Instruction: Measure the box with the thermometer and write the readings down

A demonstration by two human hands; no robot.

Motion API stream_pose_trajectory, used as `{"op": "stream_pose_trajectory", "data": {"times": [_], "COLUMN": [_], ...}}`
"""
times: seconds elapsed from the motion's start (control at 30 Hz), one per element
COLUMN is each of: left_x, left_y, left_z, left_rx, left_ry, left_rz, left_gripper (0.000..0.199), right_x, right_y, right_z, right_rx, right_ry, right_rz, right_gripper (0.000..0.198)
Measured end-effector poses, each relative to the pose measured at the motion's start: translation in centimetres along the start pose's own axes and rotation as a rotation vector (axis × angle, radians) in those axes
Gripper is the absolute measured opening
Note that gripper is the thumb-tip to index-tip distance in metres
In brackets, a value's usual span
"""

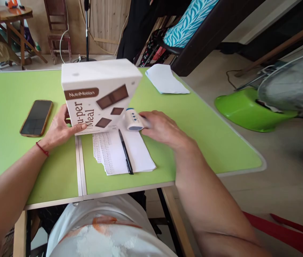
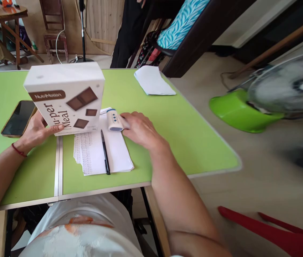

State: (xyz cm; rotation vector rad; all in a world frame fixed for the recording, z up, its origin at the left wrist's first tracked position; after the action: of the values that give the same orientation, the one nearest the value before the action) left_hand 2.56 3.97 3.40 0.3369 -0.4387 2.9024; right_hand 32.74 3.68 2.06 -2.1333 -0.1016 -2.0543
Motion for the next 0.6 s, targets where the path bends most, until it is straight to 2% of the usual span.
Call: {"op": "stream_pose_trajectory", "data": {"times": [0.1, 0.13, 0.17, 0.2, 0.23, 0.27, 0.3, 0.33, 0.47, 0.6], "left_x": [-0.2, -0.3, -0.4, -0.4, -0.3, -0.3, -0.3, -0.3, -0.8, -0.8], "left_y": [0.2, 0.2, 0.3, 0.3, 0.3, 0.4, 0.4, 0.4, 0.3, 0.3], "left_z": [0.5, 0.6, 0.6, 0.5, 0.3, 0.1, 0.0, -0.1, 0.3, 0.0], "left_rx": [0.04, 0.059, 0.08, 0.106, 0.136, 0.164, 0.185, 0.197, 0.184, 0.197], "left_ry": [0.099, 0.144, 0.181, 0.204, 0.206, 0.192, 0.175, 0.163, 0.186, 0.211], "left_rz": [-0.052, -0.078, -0.103, -0.121, -0.131, -0.134, -0.137, -0.146, -0.211, -0.228], "left_gripper": [0.06, 0.058, 0.058, 0.058, 0.058, 0.059, 0.059, 0.059, 0.057, 0.06], "right_x": [3.0, 3.8, 4.4, 4.3, 3.7, 2.7, 1.7, 0.8, -2.3, -3.0], "right_y": [2.6, 3.9, 5.3, 6.3, 7.3, 8.2, 9.0, 9.7, 10.4, 9.1], "right_z": [0.4, 0.1, -0.7, -2.1, -3.8, -5.8, -7.4, -8.8, -12.2, -12.8], "right_rx": [-0.198, -0.229, -0.211, -0.148, -0.1, -0.063, -0.081, -0.105, -0.18, -0.214], "right_ry": [-0.395, -0.585, -0.792, -1.001, -1.217, -1.396, -1.521, -1.595, -1.721, -1.667], "right_rz": [0.304, 0.409, 0.498, 0.455, 0.355, 0.187, 0.062, 0.006, -0.159, -0.161], "right_gripper": [0.047, 0.044, 0.033, 0.019, 0.015, 0.015, 0.015, 0.014, 0.015, 0.019]}}
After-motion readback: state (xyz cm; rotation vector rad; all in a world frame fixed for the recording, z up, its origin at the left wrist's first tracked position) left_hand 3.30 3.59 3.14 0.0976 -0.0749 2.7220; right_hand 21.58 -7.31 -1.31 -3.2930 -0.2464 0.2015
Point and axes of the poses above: each hand's wrist, its own y-axis away from the middle knuckle, its own x-axis out of the back of the hand, z = x × y, the point moved 6 cm from there along -y, towards the middle knuckle, and after that the axes turned 13 degrees about y, right-handed, at the moved point
